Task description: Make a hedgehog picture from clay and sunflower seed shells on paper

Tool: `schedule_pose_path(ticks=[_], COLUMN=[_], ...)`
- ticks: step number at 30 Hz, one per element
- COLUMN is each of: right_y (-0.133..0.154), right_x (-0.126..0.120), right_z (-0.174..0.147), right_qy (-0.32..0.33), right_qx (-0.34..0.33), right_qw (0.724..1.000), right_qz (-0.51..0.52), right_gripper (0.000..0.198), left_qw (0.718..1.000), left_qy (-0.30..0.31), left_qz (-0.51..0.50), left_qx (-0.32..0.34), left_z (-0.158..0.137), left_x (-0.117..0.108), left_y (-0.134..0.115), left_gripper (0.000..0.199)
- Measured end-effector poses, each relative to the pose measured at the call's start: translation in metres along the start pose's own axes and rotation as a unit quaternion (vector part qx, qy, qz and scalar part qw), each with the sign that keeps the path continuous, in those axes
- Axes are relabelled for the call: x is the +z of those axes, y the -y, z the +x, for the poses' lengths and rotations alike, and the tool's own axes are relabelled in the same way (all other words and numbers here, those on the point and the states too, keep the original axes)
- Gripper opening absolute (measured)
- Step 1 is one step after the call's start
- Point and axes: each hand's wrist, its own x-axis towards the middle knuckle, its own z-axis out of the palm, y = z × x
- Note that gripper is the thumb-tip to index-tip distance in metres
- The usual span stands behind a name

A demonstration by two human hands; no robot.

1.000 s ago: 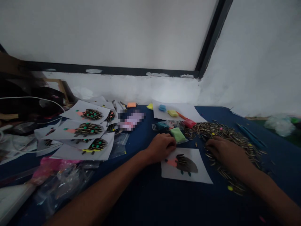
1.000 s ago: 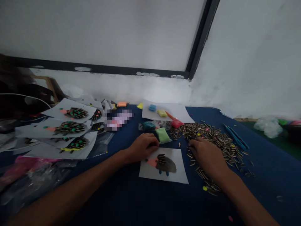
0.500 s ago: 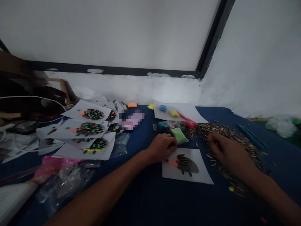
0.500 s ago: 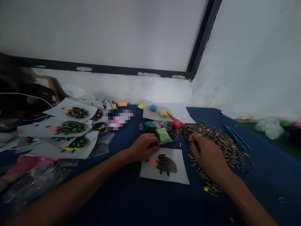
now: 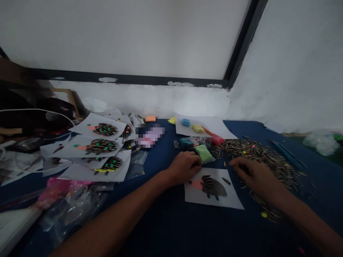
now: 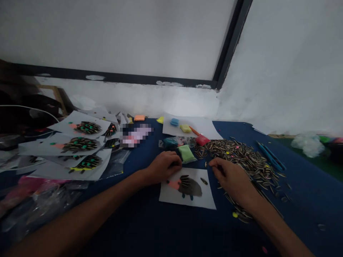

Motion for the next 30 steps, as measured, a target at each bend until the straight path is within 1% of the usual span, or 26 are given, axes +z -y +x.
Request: schedule_pose_path(ticks=[3,5,8,9,11,12,15,19,22,24,30], right_y=[0.0,0.001,0.007,0.01,0.016,0.019,0.023,0.017,0.013,0.011,0.006], right_x=[-0.002,-0.004,-0.005,-0.006,-0.006,-0.006,-0.005,0.002,0.008,0.009,0.006], right_z=[0.0,-0.002,-0.005,-0.006,-0.008,-0.009,-0.009,-0.01,-0.012,-0.013,-0.012], right_qy=[0.004,0.037,0.114,0.128,0.134,0.134,0.121,0.072,0.058,0.051,0.014], right_qx=[-0.008,-0.03,-0.055,-0.058,-0.072,-0.086,-0.132,-0.153,-0.144,-0.125,-0.083], right_qw=[1.0,0.999,0.989,0.987,0.987,0.986,0.984,0.981,0.977,0.977,0.987], right_qz=[-0.008,0.019,0.075,0.082,0.06,0.044,-0.005,-0.095,-0.148,-0.165,-0.138], right_gripper=[0.029,0.027,0.024,0.022,0.016,0.014,0.018,0.02,0.022,0.022,0.025], left_qw=[1.0,1.0,1.0,1.0,1.0,1.0,1.0,1.0,1.0,1.0,1.0], left_qy=[0.003,0.004,0.003,0.004,0.005,0.005,0.006,0.007,0.003,0.007,0.009], left_qz=[0.0,0.0,0.009,0.012,0.013,0.013,0.01,0.007,0.006,0.007,0.008], left_qx=[0.0,0.001,-0.002,-0.002,-0.001,0.0,-0.005,-0.003,-0.001,-0.003,-0.003], left_z=[0.001,0.001,0.001,0.001,0.0,0.0,0.0,0.0,0.0,0.0,0.001], left_x=[-0.001,-0.001,-0.001,-0.001,0.0,0.0,-0.001,-0.002,-0.001,-0.001,-0.002], left_y=[0.0,0.0,0.001,0.001,0.001,0.0,-0.001,0.0,0.001,0.0,0.0], left_gripper=[0.008,0.008,0.008,0.008,0.008,0.009,0.008,0.008,0.008,0.008,0.008])
